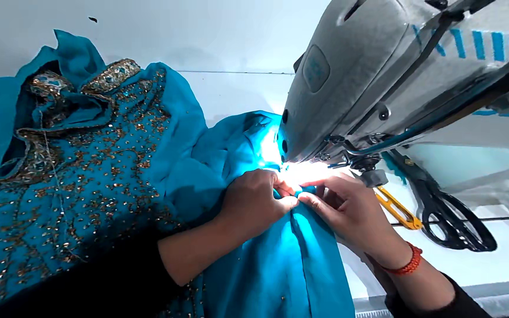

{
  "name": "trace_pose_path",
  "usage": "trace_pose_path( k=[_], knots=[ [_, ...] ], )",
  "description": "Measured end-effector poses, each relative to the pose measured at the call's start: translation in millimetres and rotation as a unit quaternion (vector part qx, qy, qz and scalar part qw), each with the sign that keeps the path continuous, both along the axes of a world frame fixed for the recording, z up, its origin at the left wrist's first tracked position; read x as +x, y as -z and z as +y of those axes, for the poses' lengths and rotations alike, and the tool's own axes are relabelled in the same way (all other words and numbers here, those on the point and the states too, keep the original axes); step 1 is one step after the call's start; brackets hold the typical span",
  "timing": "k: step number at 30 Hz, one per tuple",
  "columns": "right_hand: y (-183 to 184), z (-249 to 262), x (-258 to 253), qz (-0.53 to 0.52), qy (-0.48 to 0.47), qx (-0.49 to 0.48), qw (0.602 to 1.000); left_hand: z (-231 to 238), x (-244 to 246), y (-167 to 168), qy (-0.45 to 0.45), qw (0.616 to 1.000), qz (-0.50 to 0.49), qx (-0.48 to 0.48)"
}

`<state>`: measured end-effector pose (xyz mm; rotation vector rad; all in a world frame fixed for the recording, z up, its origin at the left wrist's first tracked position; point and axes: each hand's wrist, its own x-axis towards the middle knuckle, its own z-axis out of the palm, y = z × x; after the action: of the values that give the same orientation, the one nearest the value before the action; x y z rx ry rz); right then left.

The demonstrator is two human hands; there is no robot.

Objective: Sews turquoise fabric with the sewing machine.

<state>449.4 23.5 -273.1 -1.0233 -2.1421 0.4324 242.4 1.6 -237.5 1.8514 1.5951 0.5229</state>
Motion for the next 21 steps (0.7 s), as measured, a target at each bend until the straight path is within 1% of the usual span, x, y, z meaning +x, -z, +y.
trace_pose_path(
  k=[3, 7, 8, 12, 15, 21],
  knots=[
    [2.3, 0.2, -2.0, -0.020, 0.006, 0.043, 0.999, -0.4, 0.4, -0.4, -0.001, 1.000, -0.002, -0.001],
    [2.1, 1.8, -4.0, -0.062, 0.005, 0.129, 0.990, -0.2, 1.2, -3.2, -0.003, 1.000, 0.006, -0.016],
    [2.1, 2.2, -4.2, -0.067, 0.001, 0.147, 0.987, -0.8, 1.3, -2.3, -0.001, 1.000, 0.010, -0.006],
    [3.4, 6.0, -2.9, -0.092, -0.032, 0.211, 0.973, -2.8, 0.5, 7.0, 0.008, 0.996, 0.021, 0.090],
    [2.8, 7.6, -2.1, -0.111, -0.059, 0.232, 0.965, -3.2, -1.9, 14.3, 0.022, 0.988, 0.028, 0.150],
    [1.1, 8.1, -1.7, -0.125, -0.057, 0.240, 0.961, -3.5, -5.5, 15.2, 0.047, 0.984, 0.021, 0.169]
  ],
)
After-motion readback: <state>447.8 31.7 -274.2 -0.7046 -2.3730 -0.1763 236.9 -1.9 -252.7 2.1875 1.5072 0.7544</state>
